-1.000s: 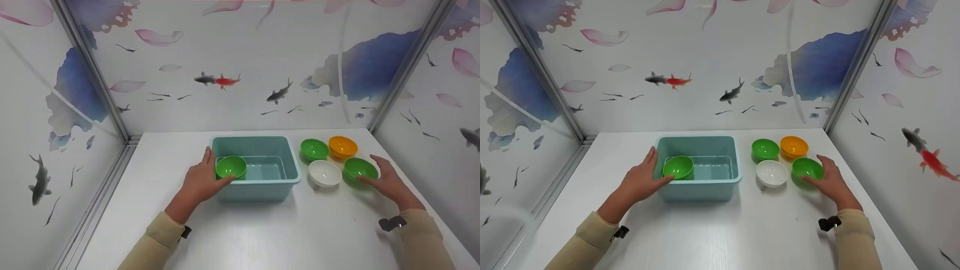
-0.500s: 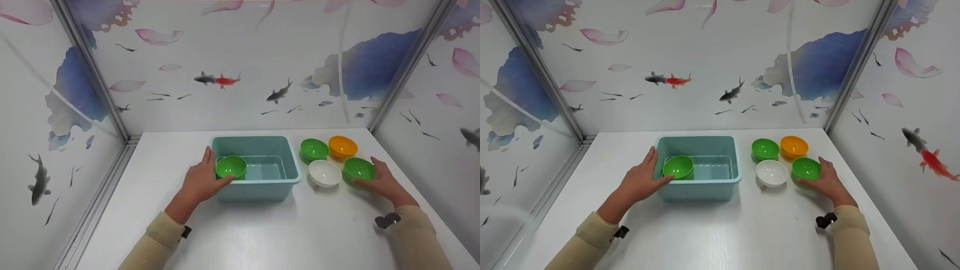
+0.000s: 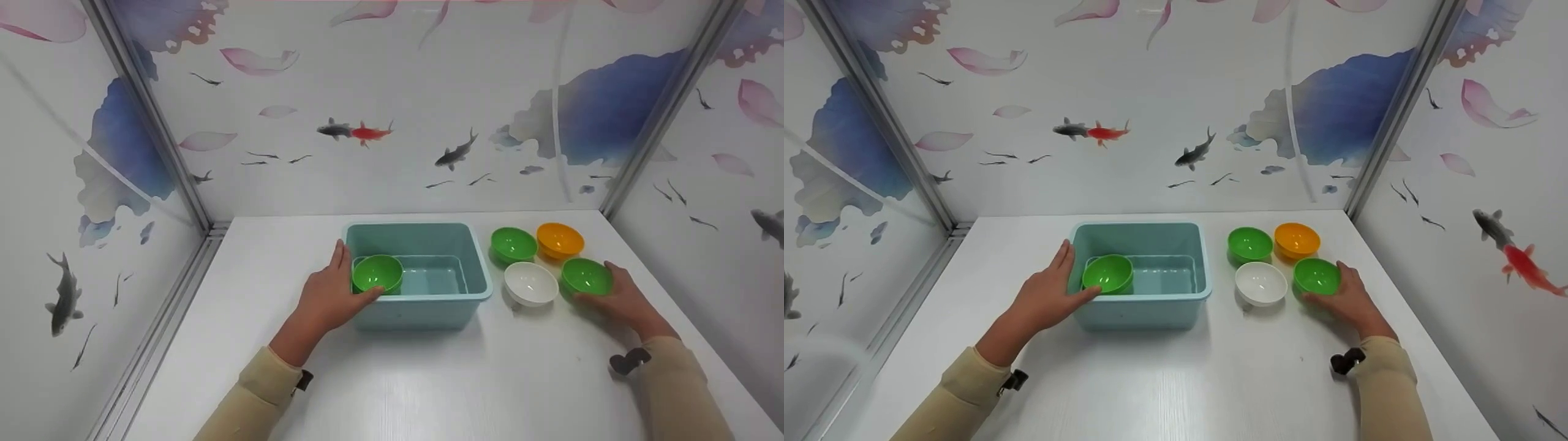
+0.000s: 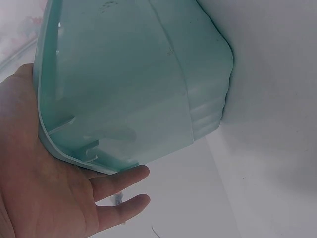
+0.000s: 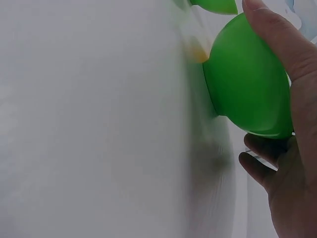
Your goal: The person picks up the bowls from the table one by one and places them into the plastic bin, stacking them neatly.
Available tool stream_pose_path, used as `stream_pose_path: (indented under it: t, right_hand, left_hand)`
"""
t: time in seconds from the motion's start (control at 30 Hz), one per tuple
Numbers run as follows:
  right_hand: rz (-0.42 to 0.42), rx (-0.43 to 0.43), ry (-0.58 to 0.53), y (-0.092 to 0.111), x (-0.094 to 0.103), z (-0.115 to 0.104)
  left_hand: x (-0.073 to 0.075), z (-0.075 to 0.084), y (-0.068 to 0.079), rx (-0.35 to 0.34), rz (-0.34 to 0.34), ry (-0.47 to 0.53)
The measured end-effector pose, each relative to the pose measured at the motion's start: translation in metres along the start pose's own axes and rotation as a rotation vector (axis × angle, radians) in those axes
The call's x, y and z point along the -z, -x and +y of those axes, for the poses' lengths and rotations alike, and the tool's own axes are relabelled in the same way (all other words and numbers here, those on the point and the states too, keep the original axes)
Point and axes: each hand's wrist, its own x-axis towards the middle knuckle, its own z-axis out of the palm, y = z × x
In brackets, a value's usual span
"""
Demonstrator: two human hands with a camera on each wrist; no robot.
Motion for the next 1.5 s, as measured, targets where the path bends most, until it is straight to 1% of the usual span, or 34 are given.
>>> stream_pose_path:
  t: [0.37, 0.6, 0.77, 0.93, 1.1, 1.2, 1.27, 1.5]
  right_hand:
    - [0.021, -0.026, -0.077, 0.000, -0.006, 0.002]
    - [0.033, -0.015, -0.077, -0.003, -0.009, 0.002]
    - [0.044, -0.010, -0.074, -0.003, -0.010, 0.001]
    - [0.056, 0.006, -0.063, -0.004, -0.010, 0.001]
    - [0.049, -0.012, -0.069, -0.003, -0.011, -0.001]
    - [0.052, -0.020, -0.074, -0.002, -0.010, -0.004]
    - [0.063, -0.010, -0.074, -0.002, -0.007, -0.007]
    - [0.113, 0.056, -0.070, 0.002, 0.004, -0.025]
  left_hand:
    - [0.000, 0.001, -0.001, 0.013, 0.001, 0.001]
    - [0.001, 0.001, 0.000, 0.015, 0.002, 0.007]
    - [0.002, 0.002, -0.001, 0.016, -0.005, -0.009]
    - [0.003, 0.002, 0.000, 0.005, 0.003, -0.011]
    - [0.000, 0.000, 0.003, 0.005, 0.002, 0.002]
    - [-0.002, -0.001, 0.003, 0.009, -0.001, -0.004]
    - [-0.002, -0.002, 0.003, 0.009, 0.001, -0.010]
    - [0.002, 0.000, 0.001, 0.009, -0.002, -0.014]
